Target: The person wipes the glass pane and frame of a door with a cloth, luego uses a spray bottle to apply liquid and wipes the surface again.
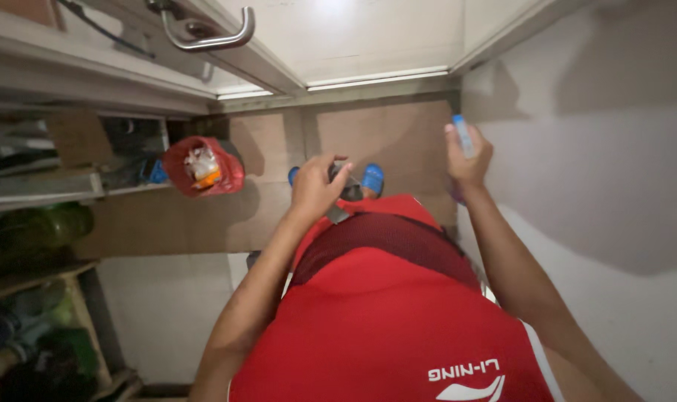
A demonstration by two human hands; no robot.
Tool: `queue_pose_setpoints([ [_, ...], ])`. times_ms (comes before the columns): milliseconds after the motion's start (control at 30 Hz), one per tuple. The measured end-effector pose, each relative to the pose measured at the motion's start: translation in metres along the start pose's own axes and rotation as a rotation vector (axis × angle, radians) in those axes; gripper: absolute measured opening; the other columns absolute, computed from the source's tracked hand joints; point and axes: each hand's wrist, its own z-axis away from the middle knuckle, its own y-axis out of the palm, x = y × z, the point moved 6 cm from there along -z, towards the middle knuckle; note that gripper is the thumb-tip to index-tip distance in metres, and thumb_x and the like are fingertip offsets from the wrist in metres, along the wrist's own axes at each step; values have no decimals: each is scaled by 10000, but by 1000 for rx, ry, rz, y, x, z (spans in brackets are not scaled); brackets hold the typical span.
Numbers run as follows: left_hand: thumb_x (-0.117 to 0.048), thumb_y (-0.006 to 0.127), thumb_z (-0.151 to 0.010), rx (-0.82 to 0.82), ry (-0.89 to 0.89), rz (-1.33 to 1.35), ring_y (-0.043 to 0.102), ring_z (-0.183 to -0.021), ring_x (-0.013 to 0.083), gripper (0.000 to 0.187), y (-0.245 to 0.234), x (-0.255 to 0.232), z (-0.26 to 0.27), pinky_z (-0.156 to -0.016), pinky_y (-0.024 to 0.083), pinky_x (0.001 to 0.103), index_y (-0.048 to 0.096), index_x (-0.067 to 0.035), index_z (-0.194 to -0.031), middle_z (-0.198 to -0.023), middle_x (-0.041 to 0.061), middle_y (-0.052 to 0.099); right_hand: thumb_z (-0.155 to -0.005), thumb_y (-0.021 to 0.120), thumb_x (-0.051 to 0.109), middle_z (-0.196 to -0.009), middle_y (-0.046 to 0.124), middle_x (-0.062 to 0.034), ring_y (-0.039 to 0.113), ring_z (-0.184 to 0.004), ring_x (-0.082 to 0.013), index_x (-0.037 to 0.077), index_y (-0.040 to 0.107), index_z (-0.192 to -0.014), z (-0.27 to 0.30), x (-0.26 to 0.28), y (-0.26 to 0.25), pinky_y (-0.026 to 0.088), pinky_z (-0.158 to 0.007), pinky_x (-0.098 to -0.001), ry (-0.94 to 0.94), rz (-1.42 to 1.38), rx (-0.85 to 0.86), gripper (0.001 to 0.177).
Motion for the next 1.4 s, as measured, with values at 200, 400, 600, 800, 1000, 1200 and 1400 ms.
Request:
queue_pose_setpoints([
  [200, -304, 716, -931, 26, 102, 16, 694, -917, 366, 290, 8, -20, -10, -804, 535, 448, 751, -64, -1091, -966, 184, 735, -1041, 704, 203, -622, 580, -58, 581, -565, -155, 35, 622, -857, 0, -27, -53, 455, -560, -362, -51, -43, -205, 262],
  [400, -323, 725, -916, 56, 64, 10, 697, -902, 365, 309, 10, -20, -11, -797, 538, 447, 755, -61, -1077, -942, 178, 742, -1054, 707, 200, -661, 593, -83, 588, -591, -176, 24, 602, -882, 11, -19, -56, 460, -588, -365, -57, 4, -156, 267],
  [600, -329, 725, -911, -57, -1, 49, 695, -885, 360, 323, -9, 10, 11, -789, 542, 445, 755, -70, -1102, -933, 171, 731, -1006, 729, 195, -845, 659, -101, 620, -758, -202, 19, 627, -998, 36, 57, 4, 513, -718, -370, -189, -41, 70, 203],
  [800, -356, 762, -851, -163, -157, 58, 694, -901, 376, 426, -28, 70, 45, -808, 545, 465, 722, -89, -1181, -909, 165, 736, -1043, 657, 163, -1122, 684, -116, 659, -1068, -211, 27, 593, -1218, 74, 182, 92, 512, -963, -345, -494, -239, 533, 231],
  [1000, -390, 814, -786, -244, -259, 29, 689, -1077, 374, 693, -79, 118, 116, -922, 541, 434, 588, -99, -1373, -1178, 218, 724, -1036, 611, 211, -1320, 657, -116, 657, -1062, -173, 40, 480, -1411, 141, 299, 170, 527, -968, -329, -589, -361, 1008, 433],
  [1200, -271, 867, -759, -251, -198, 646, 659, -1159, 204, 844, -130, 168, 191, -1027, 506, 354, 489, -68, -1486, -1281, 106, 690, -1008, 663, 307, -1441, 556, -169, 650, -1029, -175, 52, 361, -1410, 235, 373, 249, 549, -910, -337, -441, -608, 1469, 563],
  [1400, -205, 856, -820, -377, -200, 969, 618, -1176, 158, 780, -175, 233, 247, -1055, 511, 362, 500, -68, -1501, -1296, 43, 663, -988, 746, 363, -1418, 586, -145, 632, -1121, -174, 63, 394, -1386, 315, 414, 313, 549, -1010, -336, -588, -669, 1515, 609],
])
